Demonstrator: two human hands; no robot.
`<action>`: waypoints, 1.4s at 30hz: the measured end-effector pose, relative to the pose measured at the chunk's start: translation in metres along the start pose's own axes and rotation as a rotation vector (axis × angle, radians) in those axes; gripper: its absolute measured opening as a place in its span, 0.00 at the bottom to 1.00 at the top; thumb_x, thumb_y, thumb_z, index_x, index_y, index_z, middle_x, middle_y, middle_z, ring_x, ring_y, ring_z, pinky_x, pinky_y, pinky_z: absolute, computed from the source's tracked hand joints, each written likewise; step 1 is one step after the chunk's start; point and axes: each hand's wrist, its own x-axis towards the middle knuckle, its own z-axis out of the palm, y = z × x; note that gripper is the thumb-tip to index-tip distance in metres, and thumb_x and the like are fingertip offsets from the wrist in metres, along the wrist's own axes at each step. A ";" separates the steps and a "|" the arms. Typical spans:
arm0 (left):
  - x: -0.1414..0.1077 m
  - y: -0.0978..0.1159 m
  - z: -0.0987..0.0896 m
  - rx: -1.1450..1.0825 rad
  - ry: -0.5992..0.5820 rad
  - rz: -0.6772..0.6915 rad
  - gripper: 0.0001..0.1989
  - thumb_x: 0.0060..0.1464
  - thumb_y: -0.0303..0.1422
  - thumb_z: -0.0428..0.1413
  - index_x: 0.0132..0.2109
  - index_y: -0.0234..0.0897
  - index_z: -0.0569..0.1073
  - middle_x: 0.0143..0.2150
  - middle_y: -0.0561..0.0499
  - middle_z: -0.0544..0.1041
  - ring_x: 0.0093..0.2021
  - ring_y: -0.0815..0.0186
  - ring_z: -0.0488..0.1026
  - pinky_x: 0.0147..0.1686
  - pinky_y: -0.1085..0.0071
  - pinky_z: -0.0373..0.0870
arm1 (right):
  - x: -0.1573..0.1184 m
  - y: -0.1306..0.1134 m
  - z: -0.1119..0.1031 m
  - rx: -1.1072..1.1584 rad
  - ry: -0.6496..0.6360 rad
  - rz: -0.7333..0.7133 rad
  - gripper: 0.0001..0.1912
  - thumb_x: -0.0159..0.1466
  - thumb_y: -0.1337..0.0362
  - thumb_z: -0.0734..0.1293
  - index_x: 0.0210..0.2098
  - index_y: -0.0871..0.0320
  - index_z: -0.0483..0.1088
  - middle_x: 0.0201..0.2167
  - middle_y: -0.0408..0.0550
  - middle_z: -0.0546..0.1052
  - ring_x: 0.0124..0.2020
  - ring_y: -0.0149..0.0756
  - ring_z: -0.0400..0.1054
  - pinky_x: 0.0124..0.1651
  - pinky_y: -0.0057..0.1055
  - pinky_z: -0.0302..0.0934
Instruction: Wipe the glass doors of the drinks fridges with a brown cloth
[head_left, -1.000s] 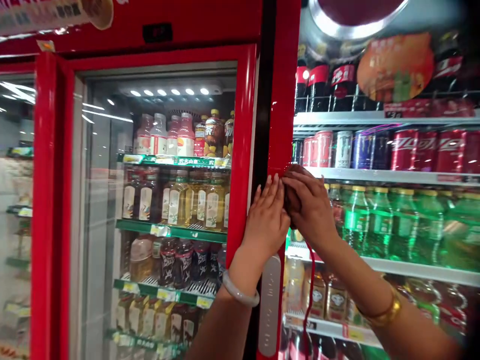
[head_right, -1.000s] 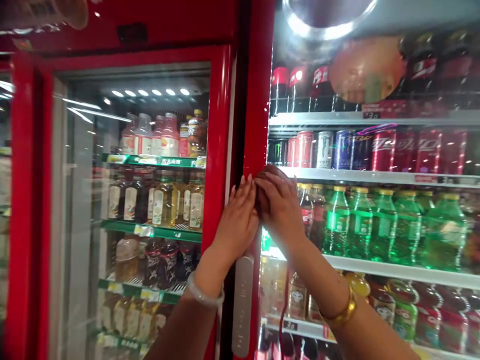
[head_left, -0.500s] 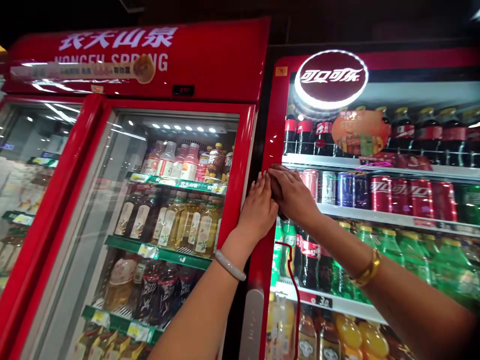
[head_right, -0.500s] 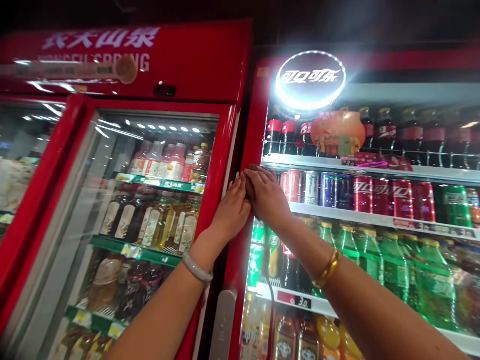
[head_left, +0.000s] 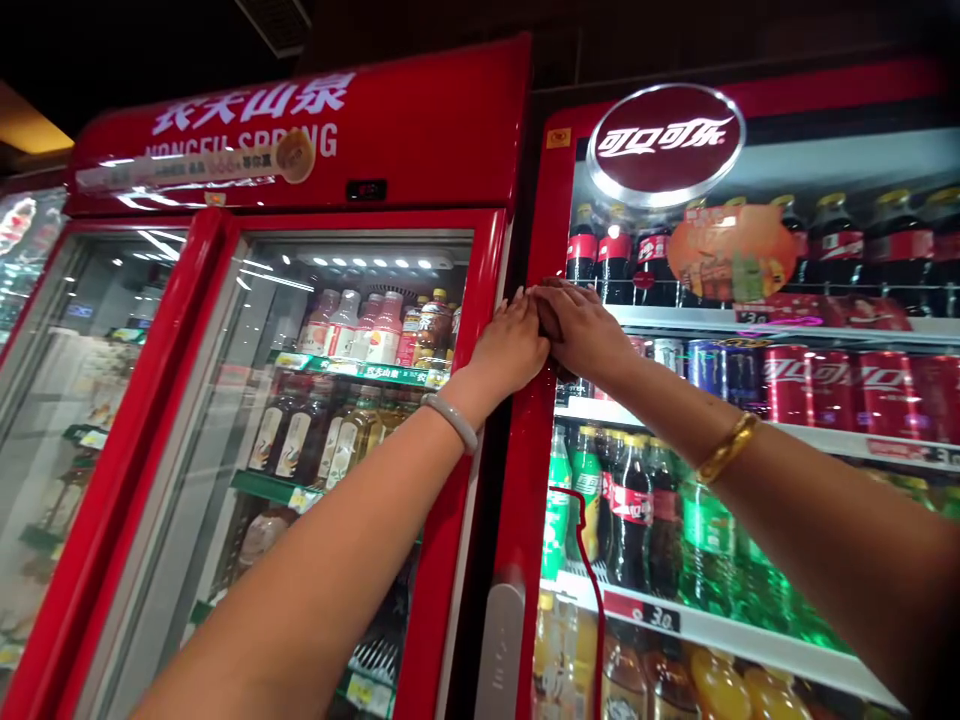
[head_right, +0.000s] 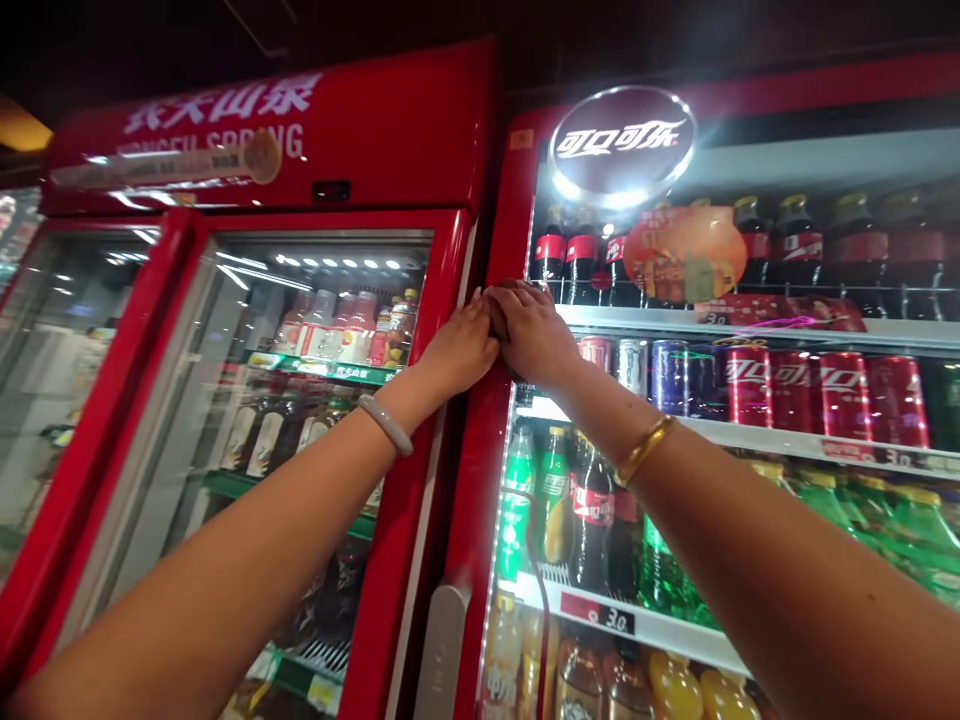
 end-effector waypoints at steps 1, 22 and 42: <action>-0.004 0.001 0.000 0.008 -0.010 0.021 0.35 0.61 0.27 0.43 0.72 0.14 0.51 0.76 0.28 0.52 0.78 0.54 0.44 0.76 0.56 0.46 | -0.006 0.001 0.000 0.004 -0.002 -0.022 0.30 0.66 0.65 0.62 0.67 0.59 0.62 0.67 0.58 0.68 0.71 0.53 0.57 0.73 0.58 0.51; 0.028 0.059 0.012 -0.091 -0.006 0.020 0.35 0.65 0.32 0.40 0.75 0.23 0.46 0.78 0.40 0.50 0.78 0.61 0.44 0.77 0.60 0.39 | -0.035 0.058 -0.036 -0.150 0.053 -0.015 0.31 0.67 0.60 0.62 0.68 0.58 0.58 0.68 0.59 0.67 0.70 0.53 0.61 0.72 0.58 0.54; 0.014 0.121 0.069 -0.054 0.256 -0.030 0.32 0.66 0.31 0.42 0.74 0.27 0.52 0.78 0.38 0.51 0.78 0.58 0.43 0.77 0.52 0.40 | -0.095 0.099 -0.084 -0.236 0.034 -0.100 0.24 0.66 0.62 0.64 0.61 0.54 0.66 0.61 0.53 0.74 0.66 0.50 0.65 0.74 0.56 0.49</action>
